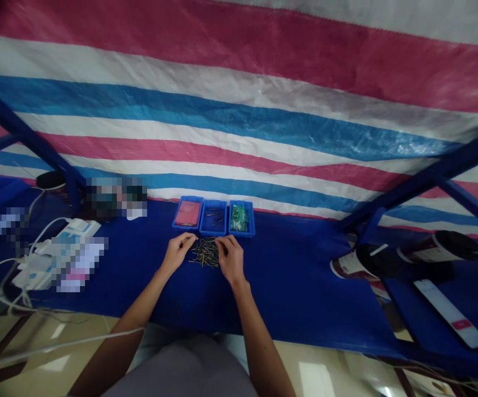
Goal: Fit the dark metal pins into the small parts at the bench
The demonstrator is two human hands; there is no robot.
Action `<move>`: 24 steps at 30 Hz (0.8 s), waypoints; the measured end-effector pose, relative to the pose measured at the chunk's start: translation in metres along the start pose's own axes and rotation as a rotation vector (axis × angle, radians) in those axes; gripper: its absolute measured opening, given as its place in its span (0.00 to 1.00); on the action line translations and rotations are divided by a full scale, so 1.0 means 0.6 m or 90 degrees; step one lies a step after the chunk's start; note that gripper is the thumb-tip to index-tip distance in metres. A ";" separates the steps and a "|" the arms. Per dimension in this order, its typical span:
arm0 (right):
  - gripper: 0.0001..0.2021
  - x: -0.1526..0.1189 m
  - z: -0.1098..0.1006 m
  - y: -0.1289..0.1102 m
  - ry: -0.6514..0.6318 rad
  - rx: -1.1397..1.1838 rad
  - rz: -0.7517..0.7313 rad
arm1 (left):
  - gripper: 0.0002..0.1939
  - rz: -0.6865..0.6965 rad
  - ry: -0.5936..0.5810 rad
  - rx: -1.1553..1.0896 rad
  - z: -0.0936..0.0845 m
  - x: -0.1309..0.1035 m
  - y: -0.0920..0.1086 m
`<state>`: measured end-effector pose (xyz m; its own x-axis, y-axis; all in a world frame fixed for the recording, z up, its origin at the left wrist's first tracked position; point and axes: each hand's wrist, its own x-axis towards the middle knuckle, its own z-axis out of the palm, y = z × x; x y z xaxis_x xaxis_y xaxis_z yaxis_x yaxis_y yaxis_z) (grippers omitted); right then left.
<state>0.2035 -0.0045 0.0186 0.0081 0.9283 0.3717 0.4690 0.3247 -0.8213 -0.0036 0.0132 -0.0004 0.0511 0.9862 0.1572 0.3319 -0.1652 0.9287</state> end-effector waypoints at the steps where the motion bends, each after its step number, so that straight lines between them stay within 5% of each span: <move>1: 0.12 0.003 0.009 -0.003 -0.018 0.010 -0.005 | 0.19 0.004 -0.012 0.006 0.000 -0.001 0.002; 8: 0.12 0.014 0.047 -0.012 -0.035 0.022 -0.026 | 0.21 0.032 -0.071 0.070 0.006 -0.004 -0.001; 24: 0.10 -0.018 0.049 0.006 -0.031 0.010 -0.037 | 0.19 0.051 -0.092 0.086 0.008 -0.005 -0.004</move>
<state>0.1793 -0.0080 -0.0008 -0.0619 0.9155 0.3975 0.4531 0.3807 -0.8061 -0.0002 0.0106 -0.0046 0.2132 0.9622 0.1696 0.4443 -0.2501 0.8603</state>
